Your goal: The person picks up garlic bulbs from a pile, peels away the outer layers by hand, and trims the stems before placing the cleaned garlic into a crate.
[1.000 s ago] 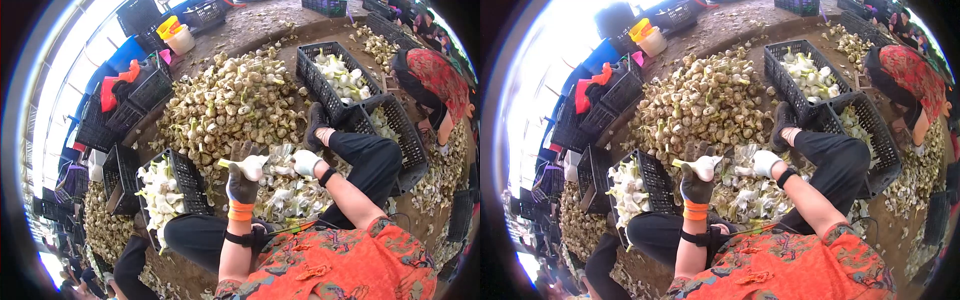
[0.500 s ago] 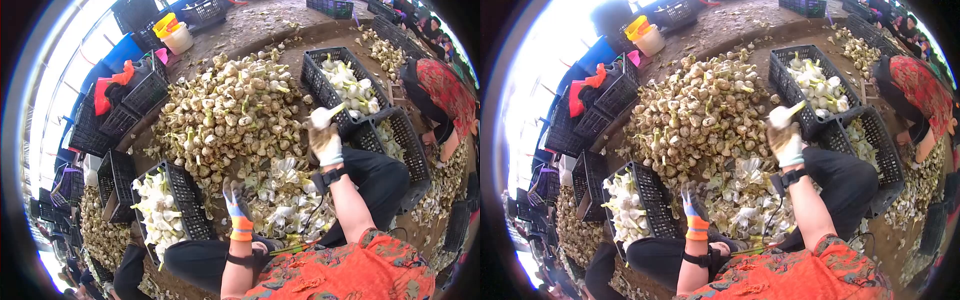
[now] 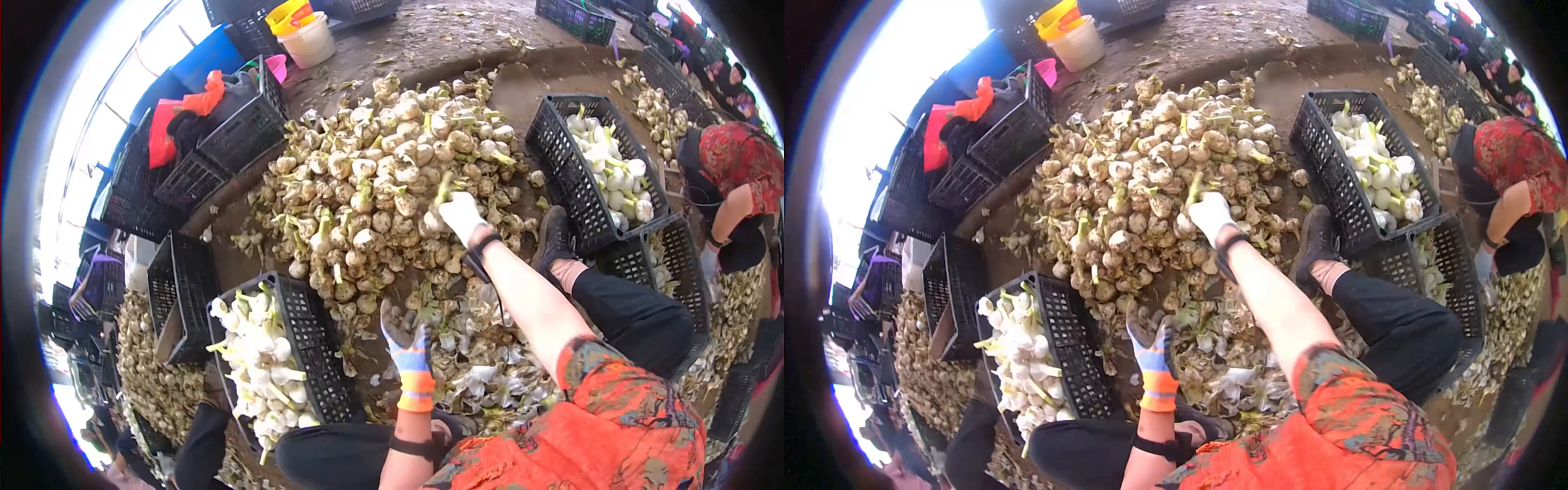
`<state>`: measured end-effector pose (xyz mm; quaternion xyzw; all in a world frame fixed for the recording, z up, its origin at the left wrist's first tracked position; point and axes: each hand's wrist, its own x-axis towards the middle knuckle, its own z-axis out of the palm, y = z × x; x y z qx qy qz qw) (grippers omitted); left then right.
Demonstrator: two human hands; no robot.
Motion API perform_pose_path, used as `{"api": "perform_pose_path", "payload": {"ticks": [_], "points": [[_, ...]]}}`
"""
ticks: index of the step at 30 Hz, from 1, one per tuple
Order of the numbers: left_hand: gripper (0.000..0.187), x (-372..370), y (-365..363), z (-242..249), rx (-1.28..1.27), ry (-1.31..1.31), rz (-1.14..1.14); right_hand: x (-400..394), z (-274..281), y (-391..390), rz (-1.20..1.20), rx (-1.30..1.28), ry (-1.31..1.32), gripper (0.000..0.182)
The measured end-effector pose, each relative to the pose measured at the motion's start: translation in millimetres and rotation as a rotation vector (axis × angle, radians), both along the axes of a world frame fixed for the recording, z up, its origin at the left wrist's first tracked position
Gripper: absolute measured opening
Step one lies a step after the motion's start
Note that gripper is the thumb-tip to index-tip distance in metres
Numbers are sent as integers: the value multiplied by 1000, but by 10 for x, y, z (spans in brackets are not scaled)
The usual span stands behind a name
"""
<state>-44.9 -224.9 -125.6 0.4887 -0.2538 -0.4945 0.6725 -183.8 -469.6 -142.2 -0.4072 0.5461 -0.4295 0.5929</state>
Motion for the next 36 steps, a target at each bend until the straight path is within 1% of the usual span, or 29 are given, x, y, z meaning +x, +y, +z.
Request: {"api": "perform_pose_path", "payload": {"ticks": [1, 2, 4, 6, 7, 8, 10, 11, 12, 13, 14, 15, 16, 17, 18, 19, 20, 21, 22, 24, 25, 28, 29, 30, 31, 32, 33, 35, 36], "points": [[75, -44, -60, 83, -52, -52, -18, -79, -14, 193, 31, 32, -193, 14], [77, -95, -72, 197, -82, -42, -45, -142, 175, 499, 60, 71, -388, 14], [81, -223, -48, 427, -138, -30, -113, -274, 580, 1093, 241, 125, -489, 17], [82, -296, -19, 412, -185, 20, -203, -317, 1044, 1622, 264, 239, -540, 17], [80, -325, 16, 563, -176, 108, -298, -335, 1140, 1792, 301, 190, -558, 18], [78, -384, 93, 751, -202, 99, -309, -379, 1292, 1961, 307, 139, -585, 19], [75, -446, 177, 877, -203, -200, -330, -457, 1370, 2164, 380, -123, -470, 19], [73, -530, 209, 939, -244, -172, -343, -577, 1281, 2274, 321, -664, 201, 15], [71, -588, 263, 958, -289, -139, -371, -675, 1202, 2398, 206, -1113, 944, 13], [75, -619, 272, 918, -264, -58, -397, -705, 1224, 2445, 177, -1075, 845, 13], [79, -604, 269, 1097, 34, 632, -334, -680, 1316, 2495, 221, -766, 369, 15], [78, -709, 382, 974, -327, -86, -360, -644, 1476, 2573, 203, -326, -200, 17], [78, -691, 409, 890, -410, -109, -382, -665, 1606, 2655, 188, -136, -399, 19], [75, -715, 442, 947, -348, -63, -391, -665, 1722, 2763, 173, -31, -483, 22], [63, -678, 387, 773, -398, -100, -399, -639, 1461, 2701, 164, -115, -602, 23], [53, -638, 337, 602, -448, -135, -406, -680, 1370, 2718, 172, -157, -626, 20], [46, -699, 364, 618, -466, -225, -374, -726, 1362, 2730, 189, -204, -647, 17], [41, -773, 402, 673, -481, -314, -340, -808, 1452, 2820, 247, -201, -755, 17], [45, -750, 453, 855, -357, 147, -497, -865, 1525, 2881, 241, -179, -751, 18], [50, -731, 396, 907, -171, 469, -511, -938, 1575, 2960, 247, -208, -821, 22], [47, -763, 482, 937, -279, 196, -511, -966, 1604, 2980, 264, -220, -809, 24], [52, -803, 607, 1191, -308, 26, -468, -1079, 1707, 3142, 278, -234, -849, 35], [49, -864, 602, 1200, -402, -113, -461, -1110, 1699, 3168, 274, -144, -816, 41], [51, -841, 611, 1235, -351, 13, -495, -1063, 1819, 3208, 258, -215, -847, 41], [54, -816, 623, 1270, -297, 141, -518, -1087, 1819, 3175, 257, -204, -825, 40], [64, -916, 722, 1446, -605, -512, -504, -1088, 1802, 3167, 260, -180, -811, 38], [69, -891, 731, 1427, -539, -470, -548, -1074, 1847, 3200, 226, -188, -749, 36], [75, -854, 673, 1294, -502, -483, -532, -1046, 1923, 3210, 202, -238, -635, 32], [74, -854, 703, 1369, -514, -513, -523, -1040, 1949, 3221, 194, -285, -593, 31]]}}
